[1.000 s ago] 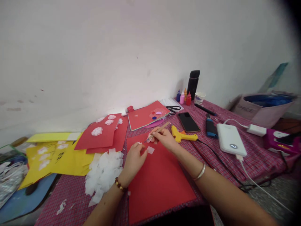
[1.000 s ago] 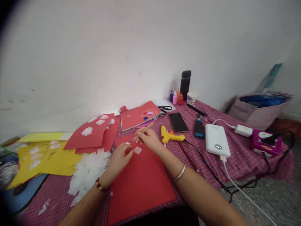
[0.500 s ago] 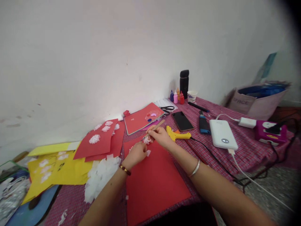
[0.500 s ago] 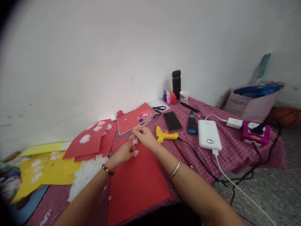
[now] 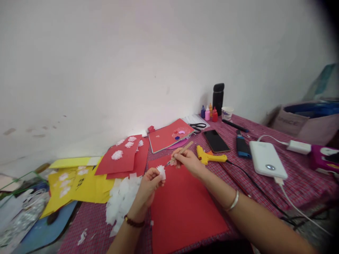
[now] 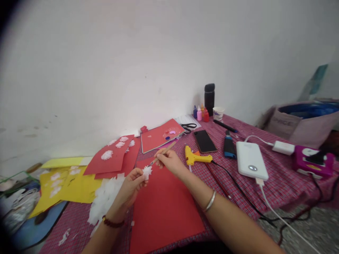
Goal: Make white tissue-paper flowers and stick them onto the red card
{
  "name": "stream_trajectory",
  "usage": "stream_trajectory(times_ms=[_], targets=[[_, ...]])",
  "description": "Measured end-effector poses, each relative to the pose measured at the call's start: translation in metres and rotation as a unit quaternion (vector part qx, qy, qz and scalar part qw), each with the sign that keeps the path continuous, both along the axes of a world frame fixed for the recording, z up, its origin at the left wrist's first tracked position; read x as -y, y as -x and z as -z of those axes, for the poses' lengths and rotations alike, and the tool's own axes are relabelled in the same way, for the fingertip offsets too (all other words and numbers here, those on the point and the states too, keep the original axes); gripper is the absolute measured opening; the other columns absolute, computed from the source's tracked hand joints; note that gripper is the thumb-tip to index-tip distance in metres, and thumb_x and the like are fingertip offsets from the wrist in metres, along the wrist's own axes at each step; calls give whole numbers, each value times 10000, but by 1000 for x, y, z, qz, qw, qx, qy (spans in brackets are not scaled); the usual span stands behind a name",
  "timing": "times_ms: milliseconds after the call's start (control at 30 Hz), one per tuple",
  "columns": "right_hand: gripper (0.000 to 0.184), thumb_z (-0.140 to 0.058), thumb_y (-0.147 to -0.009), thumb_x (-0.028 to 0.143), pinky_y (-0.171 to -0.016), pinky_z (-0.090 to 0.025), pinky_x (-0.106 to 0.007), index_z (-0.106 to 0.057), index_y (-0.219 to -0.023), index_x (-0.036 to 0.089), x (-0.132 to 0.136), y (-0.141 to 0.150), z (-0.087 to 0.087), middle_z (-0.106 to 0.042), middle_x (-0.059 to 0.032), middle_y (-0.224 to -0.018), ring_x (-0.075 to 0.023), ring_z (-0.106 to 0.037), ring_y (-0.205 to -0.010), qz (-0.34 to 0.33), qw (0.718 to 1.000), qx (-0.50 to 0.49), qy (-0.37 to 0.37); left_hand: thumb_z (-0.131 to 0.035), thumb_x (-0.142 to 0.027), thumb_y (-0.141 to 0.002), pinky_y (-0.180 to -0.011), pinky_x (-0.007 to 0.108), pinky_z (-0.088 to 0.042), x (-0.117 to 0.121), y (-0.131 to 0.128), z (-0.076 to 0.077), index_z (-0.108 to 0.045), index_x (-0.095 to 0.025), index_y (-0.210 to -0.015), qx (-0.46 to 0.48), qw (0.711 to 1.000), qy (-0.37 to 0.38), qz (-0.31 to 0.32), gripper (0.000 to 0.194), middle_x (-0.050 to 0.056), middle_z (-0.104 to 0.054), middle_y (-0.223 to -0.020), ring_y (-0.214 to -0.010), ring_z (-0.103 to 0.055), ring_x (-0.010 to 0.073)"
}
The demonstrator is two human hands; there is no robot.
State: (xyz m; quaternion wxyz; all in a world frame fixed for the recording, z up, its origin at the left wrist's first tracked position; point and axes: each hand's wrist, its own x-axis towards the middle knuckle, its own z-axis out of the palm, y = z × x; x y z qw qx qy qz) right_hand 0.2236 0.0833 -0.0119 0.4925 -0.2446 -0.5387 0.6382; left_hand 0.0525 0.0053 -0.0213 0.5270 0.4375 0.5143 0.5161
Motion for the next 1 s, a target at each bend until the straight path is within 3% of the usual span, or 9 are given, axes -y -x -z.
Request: stream_trajectory(times_ms=[133,233,467,767,1000], targets=[[179,-560,-750,348,-424,-380,-209,-539,-742,171,9,8,3,-566,26,-540,-88,-489,-422,-6,999,32,-16,-669,-252,-643,-566,216,-399,-2,4,9,-467,-195,-1042,23,998,-24,-48,451,-56,-516,-678,-574,-519,83],[143,-551,-757,330,-417,-374,-215,-537,-757,187,14,14,6,-562,33,-538,-90,-478,-411,-7,997,63,-39,-642,-238,-667,-555,212,-382,-4,5,16,-427,-172,-1150,-11,996,-46,-74,532,-70,-460,-636,-558,-477,81],[133,-544,-764,323,-438,-395,-231,-566,-777,193,21,21,11,-565,18,-584,-94,-483,-431,-22,993,94,-65,-558,-173,-694,-560,210,-360,-2,3,20,-431,-180,-1151,-124,986,-80,-76,474,-36,-503,-720,-614,-475,97],[140,-545,-758,317,-444,-410,-230,-574,-779,182,23,22,6,-559,11,-581,-101,-498,-458,-36,992,98,-66,-544,-178,-697,-586,222,-383,-2,0,23,-429,-178,-1119,-96,990,-93,-55,437,-1,-563,-816,-656,-514,110],[137,-528,-774,296,-434,-391,-214,-560,-787,164,22,23,12,-559,16,-583,-86,-481,-440,-17,992,100,-77,-546,-153,-677,-630,236,-417,3,-4,15,-464,-171,-1099,-100,986,-104,-78,430,2,-601,-800,-692,-558,127]])
